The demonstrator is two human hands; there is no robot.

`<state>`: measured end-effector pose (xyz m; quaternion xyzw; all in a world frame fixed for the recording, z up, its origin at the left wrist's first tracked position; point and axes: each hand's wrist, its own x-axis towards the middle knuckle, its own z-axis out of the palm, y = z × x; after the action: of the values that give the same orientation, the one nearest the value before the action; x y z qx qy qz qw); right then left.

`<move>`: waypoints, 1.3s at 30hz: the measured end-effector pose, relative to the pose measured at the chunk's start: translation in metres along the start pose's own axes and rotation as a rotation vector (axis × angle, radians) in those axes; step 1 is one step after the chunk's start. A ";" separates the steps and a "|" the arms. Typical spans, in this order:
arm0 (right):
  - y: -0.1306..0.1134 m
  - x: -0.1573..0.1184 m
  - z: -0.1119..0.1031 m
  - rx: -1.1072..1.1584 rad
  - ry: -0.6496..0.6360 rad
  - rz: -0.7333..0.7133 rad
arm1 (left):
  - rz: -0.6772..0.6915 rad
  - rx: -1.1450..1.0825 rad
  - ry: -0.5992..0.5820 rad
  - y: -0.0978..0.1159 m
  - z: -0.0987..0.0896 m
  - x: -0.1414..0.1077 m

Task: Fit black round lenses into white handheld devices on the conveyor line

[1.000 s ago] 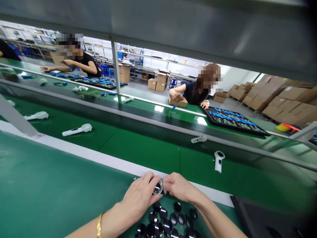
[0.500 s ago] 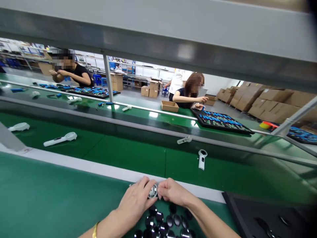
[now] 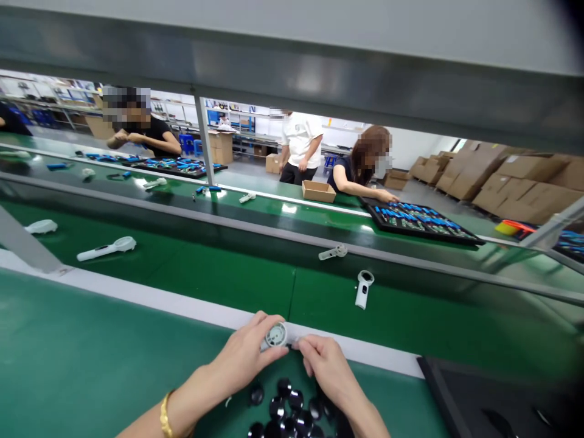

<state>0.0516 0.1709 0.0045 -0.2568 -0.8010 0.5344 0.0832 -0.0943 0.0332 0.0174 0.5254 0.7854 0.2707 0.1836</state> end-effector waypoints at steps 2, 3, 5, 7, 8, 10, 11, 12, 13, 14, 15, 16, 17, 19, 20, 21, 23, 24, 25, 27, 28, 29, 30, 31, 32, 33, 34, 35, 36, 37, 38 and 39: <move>0.002 0.000 -0.005 0.065 0.051 0.003 | -0.043 0.027 0.055 -0.012 -0.014 0.013; 0.004 0.000 -0.008 0.130 0.079 0.017 | -0.083 0.094 0.089 -0.020 -0.022 0.023; 0.007 0.001 -0.015 0.298 0.135 0.067 | -0.188 0.291 0.141 -0.038 -0.039 0.046; 0.012 0.001 -0.019 0.433 0.181 0.124 | -0.280 0.464 0.154 -0.056 -0.056 0.070; 0.014 0.002 -0.021 0.483 0.202 0.145 | -0.309 0.514 0.151 -0.064 -0.064 0.082; 0.019 0.005 -0.023 0.595 0.226 0.173 | -0.331 0.552 0.146 -0.071 -0.074 0.105; 0.022 0.006 -0.023 0.661 0.229 0.181 | -0.327 0.564 0.146 -0.071 -0.076 0.116; 0.024 0.008 -0.024 0.724 0.229 0.182 | -0.308 0.569 0.149 -0.068 -0.075 0.127; 0.026 0.010 -0.023 0.775 0.229 0.178 | -0.273 0.565 0.154 -0.063 -0.071 0.139; 0.028 0.012 -0.023 0.808 0.227 0.171 | -0.226 0.552 0.157 -0.056 -0.065 0.152; 0.030 0.013 -0.022 0.820 0.223 0.163 | -0.173 0.534 0.157 -0.047 -0.056 0.167; 0.031 0.015 -0.021 0.815 0.219 0.154 | -0.122 0.511 0.155 -0.038 -0.045 0.182; 0.033 0.016 -0.020 0.799 0.212 0.144 | -0.080 0.487 0.150 -0.029 -0.033 0.197; 0.037 0.019 -0.016 0.758 0.193 0.118 | -0.028 0.436 0.146 -0.013 -0.009 0.227; 0.039 0.020 -0.015 0.734 0.188 0.100 | -0.017 0.409 0.147 -0.007 0.001 0.240; 0.041 0.021 -0.013 0.710 0.186 0.081 | -0.012 0.379 0.151 -0.003 0.011 0.251; 0.044 0.023 -0.010 0.672 0.190 0.057 | -0.014 0.310 0.158 0.002 0.023 0.266; 0.045 0.024 -0.009 0.656 0.194 0.052 | -0.021 0.270 0.160 0.002 0.025 0.270; 0.045 0.025 -0.009 0.643 0.198 0.051 | -0.030 0.227 0.159 0.002 0.026 0.273; 0.044 0.025 -0.008 0.626 0.201 0.056 | -0.056 0.131 0.145 0.000 0.020 0.271; 0.044 0.025 -0.008 0.621 0.203 0.058 | -0.071 0.077 0.130 -0.001 0.015 0.267; 0.042 0.025 -0.009 0.617 0.204 0.061 | -0.086 0.018 0.110 -0.002 0.008 0.260; 0.041 0.024 -0.009 0.613 0.204 0.063 | -0.099 -0.046 0.082 -0.002 0.000 0.250; 0.040 0.024 -0.010 0.610 0.204 0.066 | -0.112 -0.117 0.044 -0.003 -0.008 0.237; 0.039 0.023 -0.010 0.605 0.205 0.066 | -0.120 -0.193 -0.001 -0.003 -0.016 0.220; 0.038 0.022 -0.011 0.597 0.208 0.064 | -0.125 -0.270 -0.049 -0.004 -0.024 0.201; 0.037 0.021 -0.012 0.586 0.211 0.063 | -0.125 -0.339 -0.098 -0.004 -0.031 0.178; 0.036 0.020 -0.012 0.570 0.213 0.064 | -0.124 -0.422 -0.151 -0.004 -0.037 0.154; 0.035 0.018 -0.013 0.549 0.210 0.068 | -0.135 -0.525 -0.206 -0.005 -0.042 0.130; 0.034 0.016 -0.013 0.525 0.200 0.077 | -0.162 -0.656 -0.261 -0.006 -0.045 0.106; 0.032 0.015 -0.013 0.499 0.183 0.090 | -0.204 -0.797 -0.313 -0.008 -0.046 0.085; 0.029 0.013 -0.013 0.468 0.163 0.103 | -0.259 -0.934 -0.356 -0.010 -0.046 0.065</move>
<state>0.0550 0.1968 -0.0178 -0.3133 -0.6318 0.6865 0.1771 -0.1531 0.0799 0.0469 0.3238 0.5961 0.4741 0.5613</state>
